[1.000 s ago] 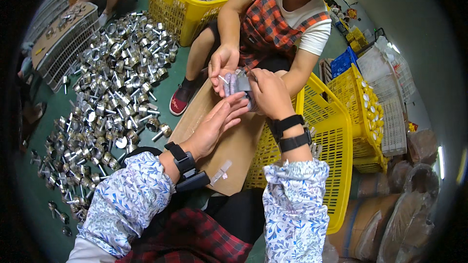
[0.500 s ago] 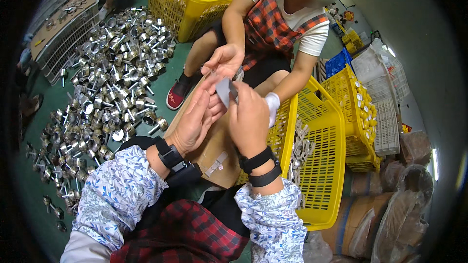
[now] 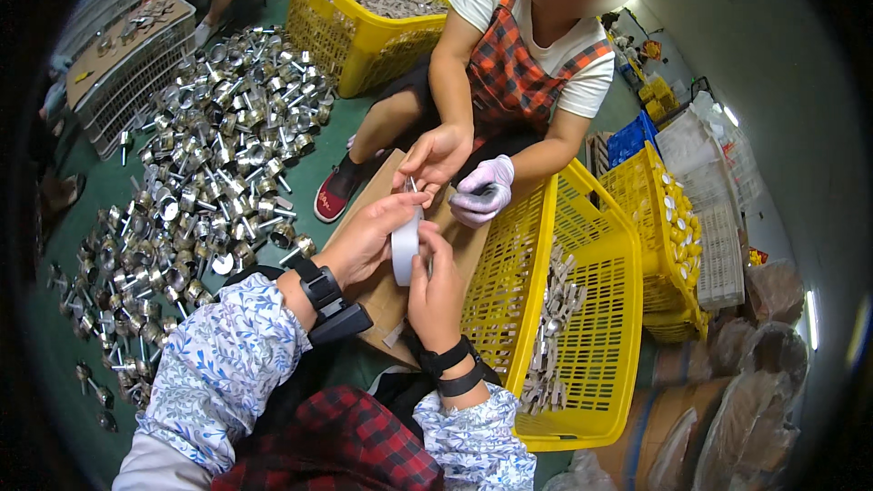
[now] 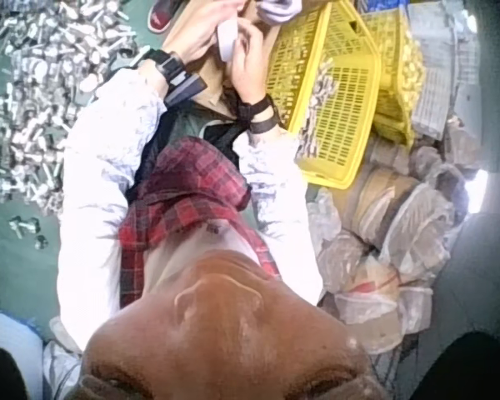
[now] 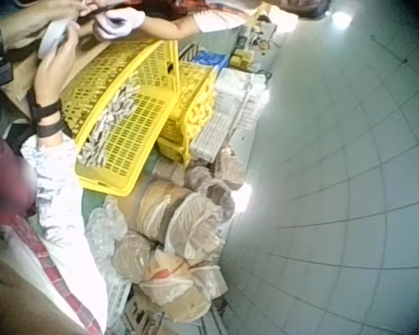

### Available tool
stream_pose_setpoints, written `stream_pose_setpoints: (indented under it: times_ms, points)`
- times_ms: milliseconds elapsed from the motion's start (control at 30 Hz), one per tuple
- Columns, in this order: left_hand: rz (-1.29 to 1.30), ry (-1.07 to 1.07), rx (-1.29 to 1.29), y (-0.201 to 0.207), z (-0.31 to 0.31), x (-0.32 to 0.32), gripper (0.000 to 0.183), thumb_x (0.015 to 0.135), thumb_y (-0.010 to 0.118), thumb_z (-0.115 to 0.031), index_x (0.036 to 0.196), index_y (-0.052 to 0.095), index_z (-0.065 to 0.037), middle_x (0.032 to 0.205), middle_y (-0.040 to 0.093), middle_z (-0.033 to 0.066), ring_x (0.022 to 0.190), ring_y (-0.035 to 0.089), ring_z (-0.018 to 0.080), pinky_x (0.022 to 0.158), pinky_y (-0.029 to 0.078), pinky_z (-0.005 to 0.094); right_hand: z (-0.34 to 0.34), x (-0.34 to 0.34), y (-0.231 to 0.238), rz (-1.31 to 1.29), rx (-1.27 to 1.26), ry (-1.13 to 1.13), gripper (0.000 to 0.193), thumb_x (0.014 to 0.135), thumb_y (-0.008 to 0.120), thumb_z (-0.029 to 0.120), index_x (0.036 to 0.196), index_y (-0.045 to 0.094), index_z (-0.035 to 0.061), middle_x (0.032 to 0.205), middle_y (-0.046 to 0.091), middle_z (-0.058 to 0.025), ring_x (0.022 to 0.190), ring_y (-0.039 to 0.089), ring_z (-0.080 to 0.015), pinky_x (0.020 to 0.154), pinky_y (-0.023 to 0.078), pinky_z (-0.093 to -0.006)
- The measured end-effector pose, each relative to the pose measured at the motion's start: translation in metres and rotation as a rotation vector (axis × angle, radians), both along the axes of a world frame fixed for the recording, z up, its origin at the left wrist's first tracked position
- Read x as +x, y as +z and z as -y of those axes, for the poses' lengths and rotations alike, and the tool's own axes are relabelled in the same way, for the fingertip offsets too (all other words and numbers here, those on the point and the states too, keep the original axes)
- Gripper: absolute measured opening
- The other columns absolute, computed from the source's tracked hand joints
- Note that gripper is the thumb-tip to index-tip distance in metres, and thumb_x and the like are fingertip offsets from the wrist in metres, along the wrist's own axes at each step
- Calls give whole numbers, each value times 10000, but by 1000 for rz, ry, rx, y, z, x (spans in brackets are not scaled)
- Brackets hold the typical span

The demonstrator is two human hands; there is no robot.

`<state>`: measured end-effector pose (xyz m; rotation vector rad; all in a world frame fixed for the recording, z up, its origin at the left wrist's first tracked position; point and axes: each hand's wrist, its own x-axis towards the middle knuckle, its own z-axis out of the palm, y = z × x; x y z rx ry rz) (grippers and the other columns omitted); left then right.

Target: Packing metal furniture or hardware parts into a cardboard box and sealing it with tape.

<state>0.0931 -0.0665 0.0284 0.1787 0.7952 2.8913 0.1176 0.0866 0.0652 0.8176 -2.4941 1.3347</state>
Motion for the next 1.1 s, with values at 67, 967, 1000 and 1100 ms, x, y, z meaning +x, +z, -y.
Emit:
stream_pose_setpoints:
  times_ms: [67,967,1000,1100]
  points:
    - [120,8,-163,4,2,2,382,1083,520,-197,1435,518,-49,1171,668,109,937,725,183,804,621,315,-3,2,-10,-18,24,26,359,1006,545,18,1361,513,-14,1222,652,-246,1140,662,-382,963,508,-425]
    - [-32,265,-691,14,-2,23,624,988,660,-103,1557,407,-67,1393,550,115,1156,607,172,947,505,312,-9,6,-35,293,-299,-70,302,1045,510,105,1327,492,-1,1137,666,-227,1061,666,-372,908,514,-445]
    - [4,253,-716,5,6,24,644,976,681,-113,1557,406,-78,1343,578,109,1120,619,178,911,514,305,-7,9,-35,263,-277,-50,303,1043,511,102,1328,493,0,1140,666,-231,1060,666,-379,907,514,-450]
    - [-154,544,-1465,3,27,21,652,924,754,-161,1486,431,-85,1128,590,65,939,603,138,854,526,269,-7,14,-38,153,-139,-83,318,1028,525,90,1333,500,3,1152,666,-252,1058,661,-420,906,513,-474]
